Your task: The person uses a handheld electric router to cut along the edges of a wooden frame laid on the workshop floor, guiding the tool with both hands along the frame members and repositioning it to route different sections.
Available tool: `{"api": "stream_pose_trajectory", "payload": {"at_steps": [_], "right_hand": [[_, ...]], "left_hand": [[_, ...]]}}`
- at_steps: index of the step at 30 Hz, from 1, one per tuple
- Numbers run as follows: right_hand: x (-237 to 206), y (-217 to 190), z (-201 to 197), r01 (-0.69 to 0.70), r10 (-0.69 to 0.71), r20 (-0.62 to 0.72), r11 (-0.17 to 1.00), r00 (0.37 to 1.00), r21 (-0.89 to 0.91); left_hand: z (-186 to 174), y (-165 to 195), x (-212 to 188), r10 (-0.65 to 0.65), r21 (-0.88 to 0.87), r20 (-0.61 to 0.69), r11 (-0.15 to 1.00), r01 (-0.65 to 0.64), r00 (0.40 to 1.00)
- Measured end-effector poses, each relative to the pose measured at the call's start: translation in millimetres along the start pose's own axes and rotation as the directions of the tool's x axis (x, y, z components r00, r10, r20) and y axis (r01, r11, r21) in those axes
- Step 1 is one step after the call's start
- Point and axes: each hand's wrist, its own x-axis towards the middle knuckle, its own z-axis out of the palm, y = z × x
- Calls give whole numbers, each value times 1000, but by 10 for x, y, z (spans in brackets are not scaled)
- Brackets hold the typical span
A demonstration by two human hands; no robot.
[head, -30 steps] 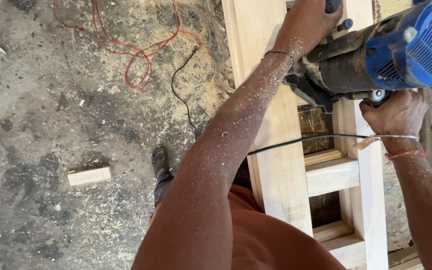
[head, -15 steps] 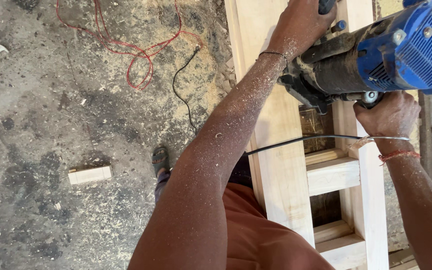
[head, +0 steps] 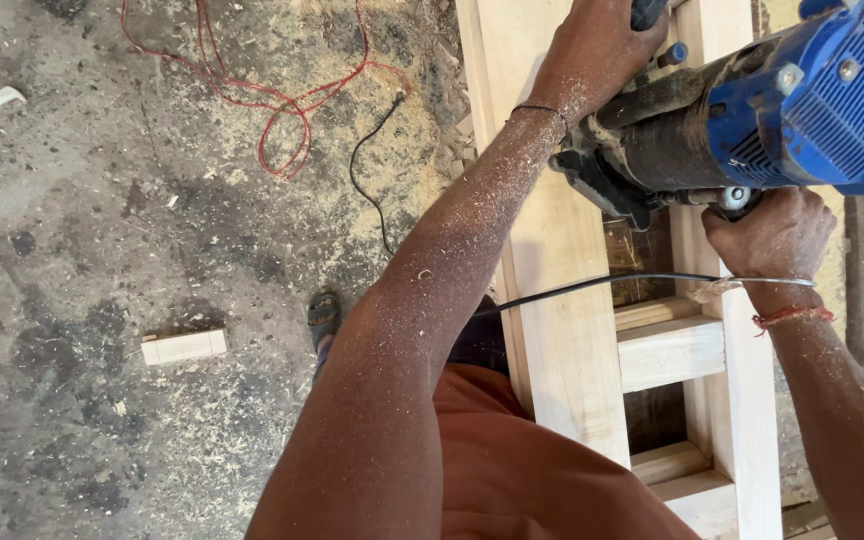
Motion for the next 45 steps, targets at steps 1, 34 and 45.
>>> {"api": "stream_pose_trajectory", "payload": {"at_steps": [1, 34, 45], "right_hand": [[-7, 1, 3, 8, -8, -17, 1000, 1000, 2], [84, 298, -108, 188, -190, -96, 982, 977, -30], [108, 772, 141, 207, -203, -39, 953, 978, 222]], "left_hand": [[3, -3, -6, 12, 5, -9, 1000, -12, 1000], [338, 168, 112, -8, -18, -144, 1000, 6, 990], [331, 293, 149, -69, -170, 29, 983, 73, 997]]}}
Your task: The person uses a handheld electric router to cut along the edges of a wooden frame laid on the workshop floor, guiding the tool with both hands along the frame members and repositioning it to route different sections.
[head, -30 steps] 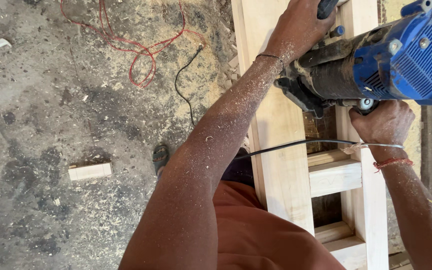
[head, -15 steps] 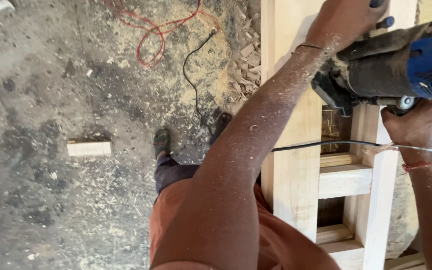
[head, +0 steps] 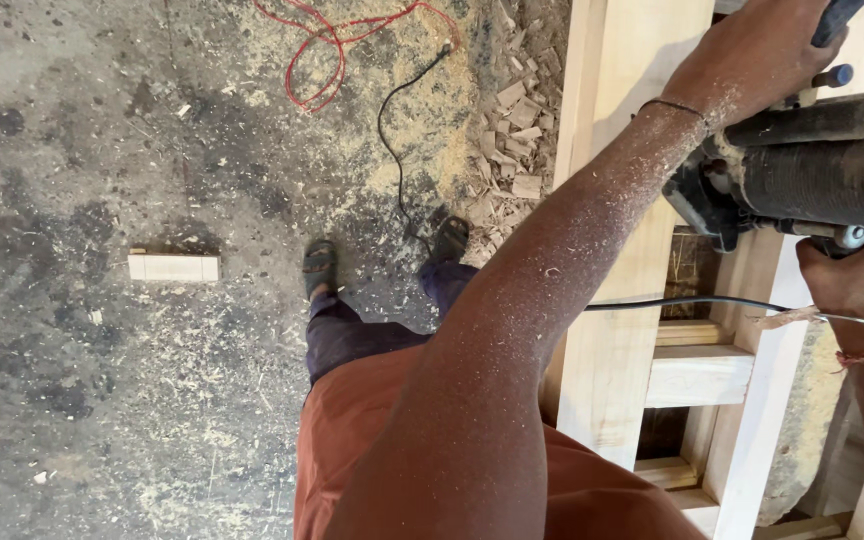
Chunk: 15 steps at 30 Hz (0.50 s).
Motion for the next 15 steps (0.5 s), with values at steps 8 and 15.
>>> {"api": "stream_pose_trajectory", "payload": {"at_steps": [8, 15], "right_hand": [[-16, -65, -30, 48, -58, -50, 980, 997, -195], [45, -229, -126, 87, -118, -92, 954, 989, -287]], "left_hand": [[107, -136, -15, 138, 57, -58, 989, -135, 989], [264, -239, 6, 123, 32, -38, 992, -122, 992]]}}
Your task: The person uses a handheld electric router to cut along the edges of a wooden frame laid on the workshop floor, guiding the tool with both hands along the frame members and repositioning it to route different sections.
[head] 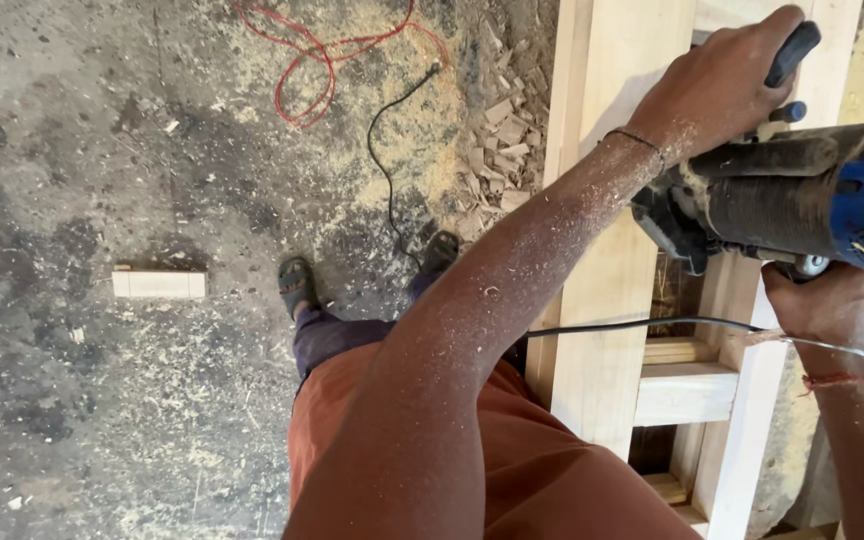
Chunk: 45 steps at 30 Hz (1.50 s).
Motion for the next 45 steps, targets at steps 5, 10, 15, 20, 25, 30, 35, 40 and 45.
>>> {"api": "stream_pose_trajectory", "payload": {"at_steps": [5, 10, 15, 20, 25, 30, 35, 40, 45], "right_hand": [[-22, -47, -47, 17, -16, 22, 999, 1000, -31], [-132, 46, -3, -49, 41, 85, 995, 995, 90], [-187, 63, -8, -34, 32, 65, 999, 997, 36], [-183, -36, -101, -13, 11, 60, 999, 998, 30], [-177, -48, -115, -15, 16, 64, 1000, 998, -24], [-227, -6, -64, -42, 41, 89, 999, 995, 17], [-167, -119, -93, -26, 28, 49, 998, 998, -50], [-76, -291, -230, 4, -2, 47, 999, 999, -42], [-128, -219, -175, -74, 53, 104, 973, 993, 218]], "left_hand": [[123, -116, -9, 28, 60, -24, 998, -26, 999], [202, -223, -29, 103, 54, -46, 994, -100, 994], [293, -232, -17, 37, -50, 8, 998, -36, 999], [314, -233, -75, 62, 15, 11, 998, -62, 998], [332, -216, -63, 91, 38, -52, 995, -89, 995], [345, -250, -80, 37, -32, 11, 999, -37, 999], [305, -289, -98, 48, 32, -4, 998, -48, 999], [274, -279, -146, 128, 104, -171, 988, -111, 977], [286, -244, -156, 64, 83, -160, 995, -51, 985]]}}
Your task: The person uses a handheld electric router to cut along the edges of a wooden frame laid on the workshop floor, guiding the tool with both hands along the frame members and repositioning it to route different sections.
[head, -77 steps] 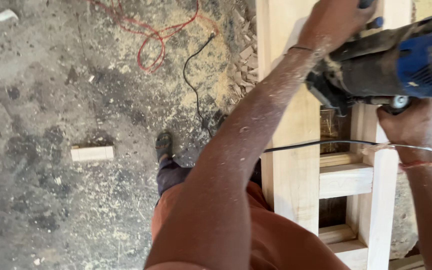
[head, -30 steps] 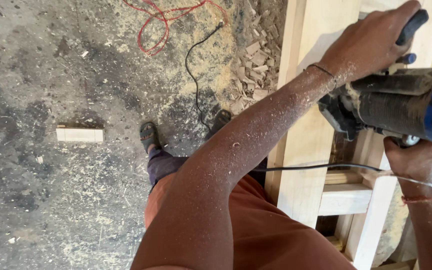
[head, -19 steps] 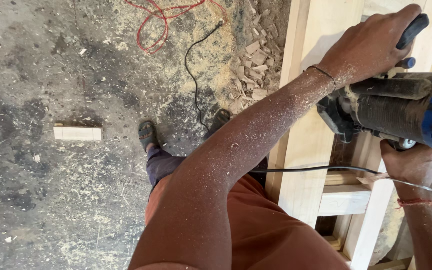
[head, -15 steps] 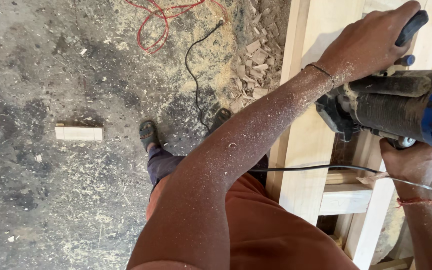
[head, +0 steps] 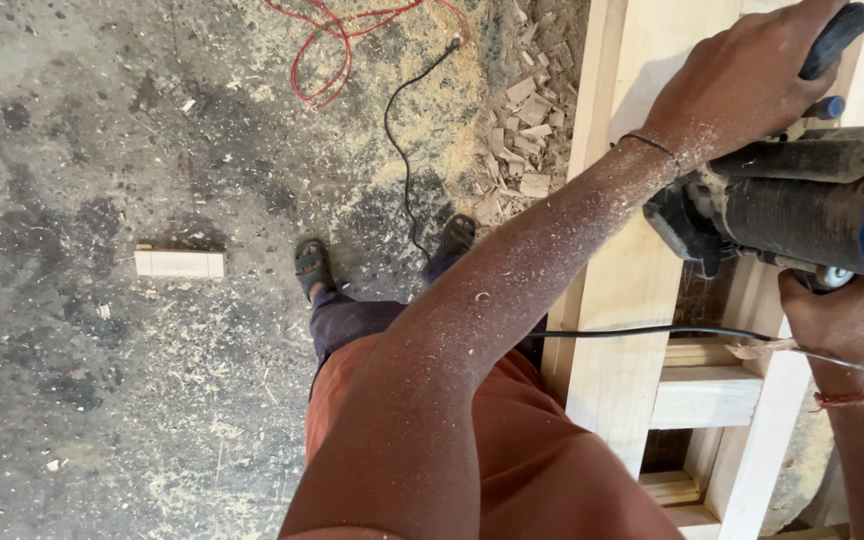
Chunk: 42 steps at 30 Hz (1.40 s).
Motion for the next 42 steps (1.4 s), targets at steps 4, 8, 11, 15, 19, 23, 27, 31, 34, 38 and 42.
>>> {"api": "stream_pose_trajectory", "payload": {"at_steps": [4, 8, 11, 15, 19, 23, 27, 31, 34, 38, 42], "right_hand": [[-63, 284, 140, 26, -26, -6, 997, 1000, 70], [-59, 560, 234, -15, 14, 95, 1000, 995, 5], [-39, 653, 253, 11, -9, 66, 999, 998, -38], [43, 647, 237, 19, -13, 47, 992, 999, -122], [133, 585, 164, 14, -14, 15, 1000, 1000, 1], [185, 522, 104, 52, -52, -11, 998, 999, 20], [240, 491, 85, 25, -23, -17, 993, 1000, 111], [276, 446, 24, 55, -56, 8, 996, 998, 67], [275, 345, -31, 59, -59, -1, 997, 998, 53], [266, 180, -78, 108, -117, -87, 989, 989, -106], [246, 120, -87, 74, -85, -51, 977, 995, -199]], "left_hand": [[-2, 46, 2, 4, 19, -54, 1000, -3, 999], [-17, 111, 80, -52, -92, 34, 994, 55, 998], [-50, 167, 133, -97, -105, 62, 989, 103, 993], [-129, 246, 156, -1, -22, -73, 1000, 0, 997], [-209, 295, 175, -38, -67, -32, 997, 36, 999], [-250, 352, 187, -70, -38, -29, 997, 69, 997], [-278, 374, 201, -66, -71, -28, 995, 64, 997], [-304, 370, 213, -43, -61, -7, 997, 42, 999], [-321, 369, 200, -39, -67, -5, 997, 39, 999], [-322, 347, 196, -39, -75, 42, 996, 42, 998], [-306, 306, 199, -47, -78, 90, 995, 54, 995]]}}
